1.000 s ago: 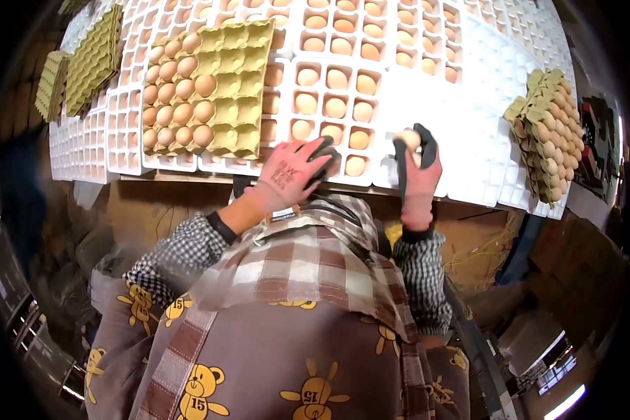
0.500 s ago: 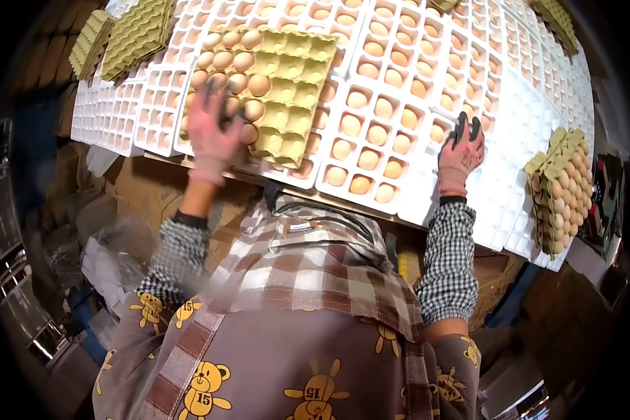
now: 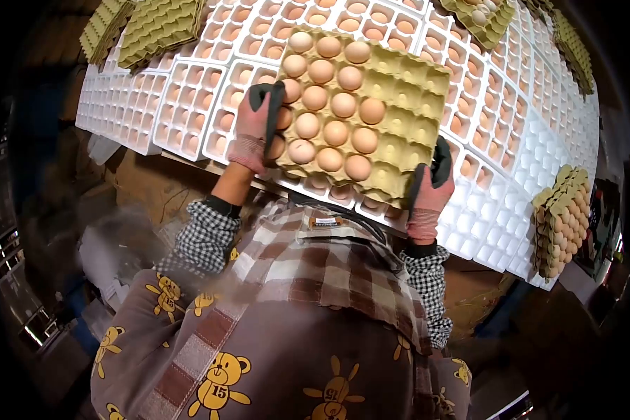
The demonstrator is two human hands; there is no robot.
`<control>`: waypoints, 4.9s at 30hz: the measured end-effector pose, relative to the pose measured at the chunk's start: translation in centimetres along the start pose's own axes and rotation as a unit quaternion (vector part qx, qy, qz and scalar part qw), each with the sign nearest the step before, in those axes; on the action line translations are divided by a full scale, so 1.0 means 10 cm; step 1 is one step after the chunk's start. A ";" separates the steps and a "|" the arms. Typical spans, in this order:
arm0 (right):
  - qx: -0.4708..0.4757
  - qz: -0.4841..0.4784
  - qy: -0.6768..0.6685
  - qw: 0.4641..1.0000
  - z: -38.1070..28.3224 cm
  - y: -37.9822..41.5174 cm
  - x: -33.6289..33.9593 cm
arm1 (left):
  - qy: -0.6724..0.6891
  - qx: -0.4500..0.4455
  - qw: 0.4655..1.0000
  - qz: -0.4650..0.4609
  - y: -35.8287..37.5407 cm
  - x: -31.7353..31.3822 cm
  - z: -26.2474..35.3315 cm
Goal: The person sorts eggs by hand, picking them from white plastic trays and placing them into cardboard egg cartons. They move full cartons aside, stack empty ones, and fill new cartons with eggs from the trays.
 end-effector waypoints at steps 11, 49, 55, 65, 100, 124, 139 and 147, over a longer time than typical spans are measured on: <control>0.137 -0.353 0.399 0.835 -0.14 0.18 -0.30 | -0.523 -0.366 0.753 -0.159 0.84 -0.66 0.25; 0.169 -0.362 0.349 0.848 -0.19 -0.61 -0.15 | -0.571 -0.241 0.781 -0.074 1.13 -1.09 0.56; 0.087 -0.044 0.158 0.983 0.29 -0.21 2.04 | -0.312 -0.200 0.908 -0.194 2.00 -2.09 0.60; 0.135 -0.068 0.204 0.967 0.64 -0.36 2.46 | -0.602 -0.279 0.724 -0.187 2.32 -3.73 0.10; 0.109 -0.181 0.035 0.977 -0.08 -1.07 -0.24 | -0.634 -0.272 0.722 -0.056 0.18 -1.71 1.06; 0.112 -0.311 0.236 0.914 -0.18 -0.88 -0.88 | -0.011 0.147 0.926 -0.347 -0.51 -1.34 1.04; 0.256 -0.403 0.490 0.729 -0.24 -1.45 -1.08 | 0.181 0.052 0.941 -0.280 0.91 -0.86 0.36; 0.221 -0.292 -0.136 0.921 0.18 -1.01 1.53 | 0.004 0.104 0.928 -0.358 2.20 -2.13 0.10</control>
Point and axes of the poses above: each hand's wrist, its own y-axis away from the middle knuckle, its own x-axis out of the back of the hand, z = x × y, the point moved 7 cm from there along -y, towards the middle knuckle, and after that the axes turned 15 degrees about x, right-handed, at the moved point
